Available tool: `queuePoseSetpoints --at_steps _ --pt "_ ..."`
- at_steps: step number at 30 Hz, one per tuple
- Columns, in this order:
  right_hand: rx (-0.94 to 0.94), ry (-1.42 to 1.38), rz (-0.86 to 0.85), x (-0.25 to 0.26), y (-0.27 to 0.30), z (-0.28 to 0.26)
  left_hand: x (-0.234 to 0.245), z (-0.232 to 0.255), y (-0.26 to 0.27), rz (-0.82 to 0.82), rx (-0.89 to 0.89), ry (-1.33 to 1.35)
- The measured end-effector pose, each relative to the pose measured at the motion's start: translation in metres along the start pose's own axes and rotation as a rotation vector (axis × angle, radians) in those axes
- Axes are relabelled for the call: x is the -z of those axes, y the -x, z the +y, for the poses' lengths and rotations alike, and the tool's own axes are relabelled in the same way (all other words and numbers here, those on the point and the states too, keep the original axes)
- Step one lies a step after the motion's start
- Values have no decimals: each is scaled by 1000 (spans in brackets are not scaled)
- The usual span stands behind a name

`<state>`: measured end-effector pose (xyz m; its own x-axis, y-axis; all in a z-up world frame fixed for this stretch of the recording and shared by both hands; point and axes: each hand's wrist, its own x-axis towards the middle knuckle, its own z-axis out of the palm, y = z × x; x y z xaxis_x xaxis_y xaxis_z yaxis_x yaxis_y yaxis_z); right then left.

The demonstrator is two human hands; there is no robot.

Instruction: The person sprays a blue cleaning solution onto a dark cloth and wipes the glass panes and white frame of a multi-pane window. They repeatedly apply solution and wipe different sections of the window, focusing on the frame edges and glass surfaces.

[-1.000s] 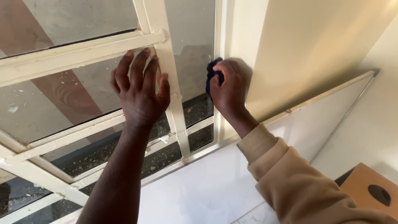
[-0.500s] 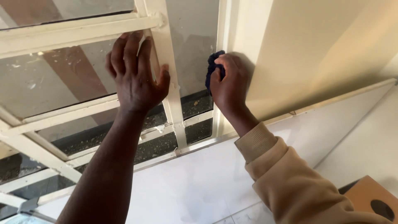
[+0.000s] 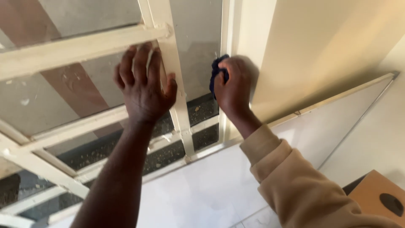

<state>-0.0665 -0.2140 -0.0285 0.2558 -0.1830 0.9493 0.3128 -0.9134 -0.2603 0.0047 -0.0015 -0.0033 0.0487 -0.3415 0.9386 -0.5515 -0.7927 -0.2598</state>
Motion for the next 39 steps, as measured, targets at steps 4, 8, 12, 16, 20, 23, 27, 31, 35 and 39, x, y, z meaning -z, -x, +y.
queuePoseSetpoints --at_steps 4,8,12,16,20,23,27,31,35,39 --pt "-118 12 -14 -11 32 2 2 -1 1 -25 -6 6" --pt "-197 50 -66 -9 38 -6 10 2 -2 6 2 20" --pt "-72 62 23 -12 11 -3 6 1 -1 12 3 24" --pt "-86 6 27 -3 13 -15 9 1 0 -10 13 55" --pt "-16 67 24 -6 38 -6 8 0 0 11 0 44" --pt "26 48 49 1 20 -9 10 3 -5 47 -4 31" --pt "88 96 94 8 -25 -16 10 4 -1 24 -6 -18" --pt "2 1 59 7 -36 -12 10 5 -5 46 -7 9" --pt "112 57 76 5 -4 -2 11 6 -7 57 -16 -16" --pt "36 73 9 2 20 7 11 6 -4 54 -18 -8"
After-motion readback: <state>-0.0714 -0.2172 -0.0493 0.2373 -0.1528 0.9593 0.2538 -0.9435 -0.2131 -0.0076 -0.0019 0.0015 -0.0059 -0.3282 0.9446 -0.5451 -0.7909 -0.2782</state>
